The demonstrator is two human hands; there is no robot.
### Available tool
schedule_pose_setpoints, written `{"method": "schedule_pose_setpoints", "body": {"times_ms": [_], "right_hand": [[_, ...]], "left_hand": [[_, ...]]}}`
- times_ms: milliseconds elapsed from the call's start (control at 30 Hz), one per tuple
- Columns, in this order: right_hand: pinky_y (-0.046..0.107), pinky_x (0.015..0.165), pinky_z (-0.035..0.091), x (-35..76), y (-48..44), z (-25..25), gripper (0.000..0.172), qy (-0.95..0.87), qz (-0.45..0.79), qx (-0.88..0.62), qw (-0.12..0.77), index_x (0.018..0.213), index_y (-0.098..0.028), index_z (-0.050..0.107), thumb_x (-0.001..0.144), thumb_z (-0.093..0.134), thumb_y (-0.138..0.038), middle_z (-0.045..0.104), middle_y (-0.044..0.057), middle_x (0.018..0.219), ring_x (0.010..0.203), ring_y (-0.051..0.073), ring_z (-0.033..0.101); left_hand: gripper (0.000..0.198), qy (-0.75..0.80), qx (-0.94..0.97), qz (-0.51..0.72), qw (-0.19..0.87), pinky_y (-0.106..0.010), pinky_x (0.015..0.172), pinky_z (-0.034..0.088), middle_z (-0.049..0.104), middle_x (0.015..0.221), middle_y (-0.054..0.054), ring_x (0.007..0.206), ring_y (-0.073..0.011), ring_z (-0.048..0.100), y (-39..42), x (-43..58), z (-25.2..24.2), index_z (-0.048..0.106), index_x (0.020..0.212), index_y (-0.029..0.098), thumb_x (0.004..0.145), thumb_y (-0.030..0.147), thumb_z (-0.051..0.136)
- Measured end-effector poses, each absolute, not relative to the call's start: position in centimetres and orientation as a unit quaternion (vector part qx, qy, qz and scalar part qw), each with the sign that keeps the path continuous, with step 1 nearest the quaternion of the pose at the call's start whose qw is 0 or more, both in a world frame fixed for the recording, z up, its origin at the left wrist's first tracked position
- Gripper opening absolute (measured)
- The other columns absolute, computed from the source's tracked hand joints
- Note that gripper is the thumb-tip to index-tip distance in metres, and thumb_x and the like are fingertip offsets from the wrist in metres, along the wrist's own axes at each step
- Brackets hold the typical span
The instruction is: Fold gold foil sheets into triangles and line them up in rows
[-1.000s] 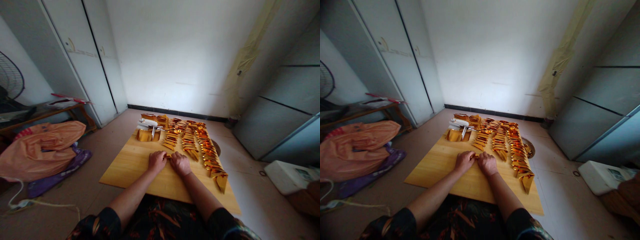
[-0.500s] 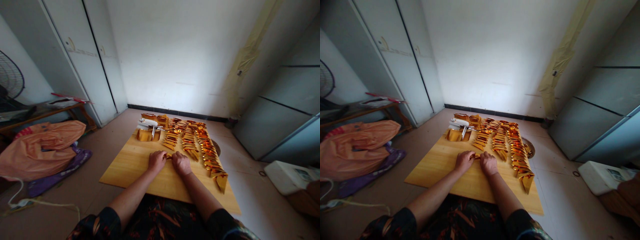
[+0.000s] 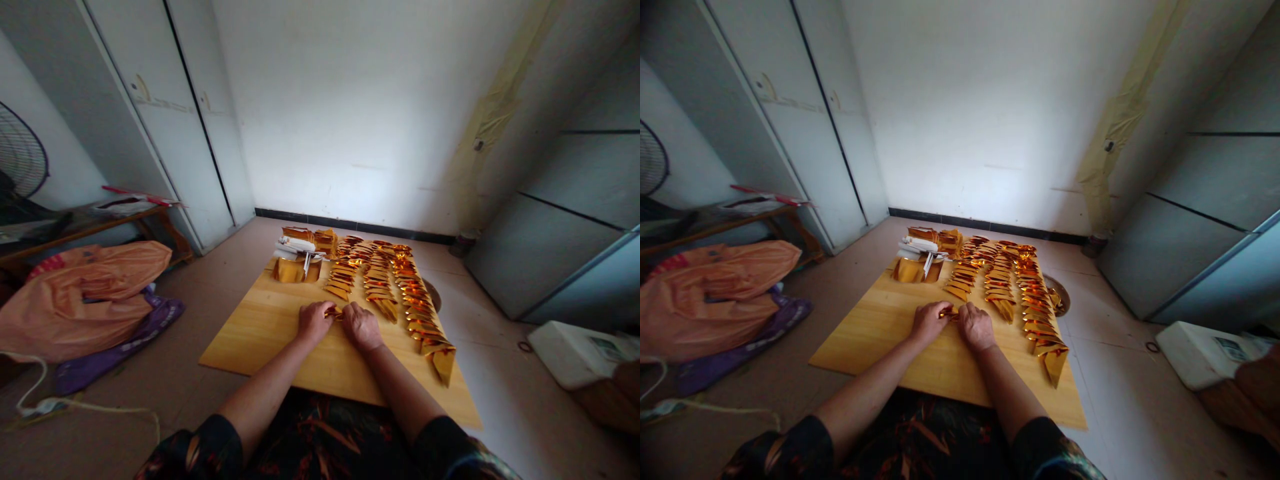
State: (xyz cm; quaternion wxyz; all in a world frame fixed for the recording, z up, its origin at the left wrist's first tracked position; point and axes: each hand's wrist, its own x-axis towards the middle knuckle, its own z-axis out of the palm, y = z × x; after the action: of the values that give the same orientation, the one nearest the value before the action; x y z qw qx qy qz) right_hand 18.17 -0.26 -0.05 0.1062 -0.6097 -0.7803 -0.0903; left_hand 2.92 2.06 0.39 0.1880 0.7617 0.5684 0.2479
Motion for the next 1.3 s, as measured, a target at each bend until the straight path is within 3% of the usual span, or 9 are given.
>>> {"method": "schedule_pose_setpoints", "body": {"times_ms": [267, 567, 1300], "right_hand": [[0.024, 0.058, 0.03, 18.5, -0.1, -0.7, 0.022, -0.769, -0.091, -0.621, 0.121, 0.086, -0.02, 0.062, 0.092, 0.041, -0.02, 0.063, 0.003, 0.083, 0.067, 0.012, 0.057], [0.023, 0.062, 0.035, 18.3, -1.0, 1.0, 0.017, -0.768, -0.051, -0.624, 0.137, 0.092, -0.021, 0.062, 0.088, 0.046, -0.028, 0.064, 0.003, 0.089, 0.072, 0.013, 0.059], [0.022, 0.062, 0.035, 18.3, -1.0, 1.0, 0.016, -0.774, -0.052, -0.612, 0.153, 0.09, -0.02, 0.062, 0.087, 0.048, -0.027, 0.063, 0.002, 0.084, 0.07, 0.012, 0.057]], "left_hand": [[0.028, 0.566, 0.762, 0.247, 0.195, -0.028, 0.088, 0.043, 0.072, 0.103, 0.001, 0.097, -0.0158, 0.064, 2.0, 2.8, 0.5, 0.068, 0.104, 0.026, 0.077, 0.017, 0.064], [0.029, 0.566, 0.764, 0.249, 0.183, -0.029, 0.084, 0.042, 0.072, 0.098, 0.001, 0.091, -0.0168, 0.064, 1.7, 2.9, 1.1, 0.066, 0.102, 0.026, 0.075, 0.032, 0.068], [0.055, 0.575, 0.764, 0.235, 0.178, -0.031, 0.093, 0.041, 0.062, 0.113, -0.002, 0.107, -0.019, 0.056, 2.1, 2.4, 0.3, 0.053, 0.123, 0.027, 0.07, 0.022, 0.068]]}}
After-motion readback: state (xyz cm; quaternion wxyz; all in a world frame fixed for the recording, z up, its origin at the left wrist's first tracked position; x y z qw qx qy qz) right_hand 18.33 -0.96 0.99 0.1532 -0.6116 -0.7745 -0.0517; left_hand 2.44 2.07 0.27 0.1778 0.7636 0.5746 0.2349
